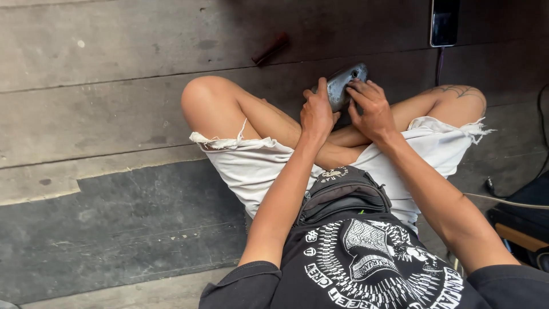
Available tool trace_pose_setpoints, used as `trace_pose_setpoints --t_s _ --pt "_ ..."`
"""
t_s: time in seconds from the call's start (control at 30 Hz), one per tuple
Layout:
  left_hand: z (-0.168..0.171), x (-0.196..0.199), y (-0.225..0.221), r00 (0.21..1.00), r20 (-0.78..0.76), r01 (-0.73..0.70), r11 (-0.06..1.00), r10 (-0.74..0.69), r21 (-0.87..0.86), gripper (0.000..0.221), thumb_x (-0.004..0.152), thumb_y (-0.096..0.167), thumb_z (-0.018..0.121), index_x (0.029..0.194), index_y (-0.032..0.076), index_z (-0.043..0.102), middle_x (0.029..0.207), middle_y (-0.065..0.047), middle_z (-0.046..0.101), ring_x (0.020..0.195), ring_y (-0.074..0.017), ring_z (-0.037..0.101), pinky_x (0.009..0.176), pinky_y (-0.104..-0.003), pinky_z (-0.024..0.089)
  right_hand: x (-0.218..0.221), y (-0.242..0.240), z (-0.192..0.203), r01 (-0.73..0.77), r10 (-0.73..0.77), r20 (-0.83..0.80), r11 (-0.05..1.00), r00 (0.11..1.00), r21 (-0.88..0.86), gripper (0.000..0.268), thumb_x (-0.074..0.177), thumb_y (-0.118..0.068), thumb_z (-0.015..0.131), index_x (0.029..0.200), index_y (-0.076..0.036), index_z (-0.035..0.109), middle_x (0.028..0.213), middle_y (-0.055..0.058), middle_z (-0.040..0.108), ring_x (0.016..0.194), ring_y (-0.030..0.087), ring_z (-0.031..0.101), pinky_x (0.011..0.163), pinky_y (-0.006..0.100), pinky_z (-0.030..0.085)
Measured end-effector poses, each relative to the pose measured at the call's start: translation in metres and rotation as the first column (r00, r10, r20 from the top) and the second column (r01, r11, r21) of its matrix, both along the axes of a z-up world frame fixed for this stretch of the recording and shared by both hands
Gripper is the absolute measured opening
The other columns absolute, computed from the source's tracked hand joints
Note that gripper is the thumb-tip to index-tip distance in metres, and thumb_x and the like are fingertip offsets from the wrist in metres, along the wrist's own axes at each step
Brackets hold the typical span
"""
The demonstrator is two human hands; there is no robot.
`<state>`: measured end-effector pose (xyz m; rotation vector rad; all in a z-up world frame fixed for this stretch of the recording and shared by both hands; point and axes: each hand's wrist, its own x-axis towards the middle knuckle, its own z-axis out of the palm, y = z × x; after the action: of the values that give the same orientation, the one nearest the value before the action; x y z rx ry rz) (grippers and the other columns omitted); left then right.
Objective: The person manually sands a small metal motorcycle component using sandpaper.
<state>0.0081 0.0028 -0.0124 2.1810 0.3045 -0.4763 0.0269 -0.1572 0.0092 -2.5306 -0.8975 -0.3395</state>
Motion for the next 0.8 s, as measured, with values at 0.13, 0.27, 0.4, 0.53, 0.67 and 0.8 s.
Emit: trace_pose_setpoints --t_s 0.13,0.27,0.4,0.53,0.67,0.8 --pt "-0.010 -0.004 -0.004 1.000 -0.002 -0.015 1.000 0.015 -0.003 0.102 0.071 0.018 0.092 0.152 0.011 0.031 0.114 -0.023 0.049 0.095 -0.0531 0.071 0.082 -0.060 0.061 0.004 -0.010 0.014 -0.015 0.014 0.035 0.999 0.999 0.037 0.021 0.091 -0.003 0.076 0.112 -0.003 0.080 0.115 0.012 0.077 0.115 0.031 0.071 0.105 0.041 0.050" --pt "-0.010 -0.005 -0.005 0.997 0.061 -0.038 0.999 0.039 -0.016 0.101 0.070 0.016 0.094 0.150 0.009 0.033 0.112 -0.024 0.049 0.091 -0.0565 0.070 0.080 -0.062 0.061 0.000 -0.026 0.015 0.081 -0.080 -0.013 0.972 0.997 0.221 0.008 0.092 -0.005 0.083 0.094 -0.003 0.075 0.087 0.007 0.068 0.085 0.029 0.070 0.084 0.038 0.053" --pt "-0.009 -0.007 -0.006 0.995 0.093 -0.037 0.999 0.036 0.004 0.100 0.069 0.016 0.094 0.149 0.008 0.034 0.110 -0.024 0.050 0.090 -0.0568 0.070 0.078 -0.062 0.061 -0.005 -0.047 0.006 0.145 -0.142 -0.032 0.957 0.989 0.250 0.034 0.096 -0.017 0.087 0.078 -0.008 0.059 0.072 0.003 0.046 0.063 0.025 0.053 0.063 0.036 0.046" --pt "-0.003 -0.007 -0.006 0.996 0.082 -0.029 1.000 0.028 0.011 0.100 0.069 0.016 0.094 0.149 0.009 0.034 0.110 -0.024 0.050 0.090 -0.0562 0.070 0.079 -0.062 0.061 -0.012 -0.044 0.027 0.130 -0.130 -0.018 0.951 0.991 0.280 0.046 0.095 -0.013 0.086 0.068 -0.013 0.049 0.066 -0.001 0.039 0.056 0.021 0.045 0.057 0.033 0.040" --pt "-0.004 -0.008 -0.007 0.995 0.094 -0.035 0.999 0.034 0.006 0.098 0.070 0.015 0.093 0.149 0.008 0.035 0.110 -0.026 0.051 0.089 -0.0566 0.070 0.078 -0.063 0.061 -0.014 -0.038 0.038 0.068 -0.084 0.026 0.928 0.996 0.366 0.052 0.095 -0.007 0.084 0.066 -0.012 0.041 0.063 0.003 0.036 0.054 0.025 0.042 0.054 0.034 0.036" --pt "-0.002 -0.008 -0.006 0.995 0.097 -0.033 0.999 0.031 0.018 0.099 0.070 0.016 0.093 0.149 0.008 0.034 0.110 -0.026 0.051 0.089 -0.0567 0.070 0.077 -0.063 0.061 -0.014 -0.039 0.034 0.071 -0.091 0.040 0.933 0.995 0.354 0.046 0.097 -0.013 0.084 0.072 -0.010 0.046 0.068 0.005 0.040 0.058 0.026 0.045 0.058 0.034 0.038"
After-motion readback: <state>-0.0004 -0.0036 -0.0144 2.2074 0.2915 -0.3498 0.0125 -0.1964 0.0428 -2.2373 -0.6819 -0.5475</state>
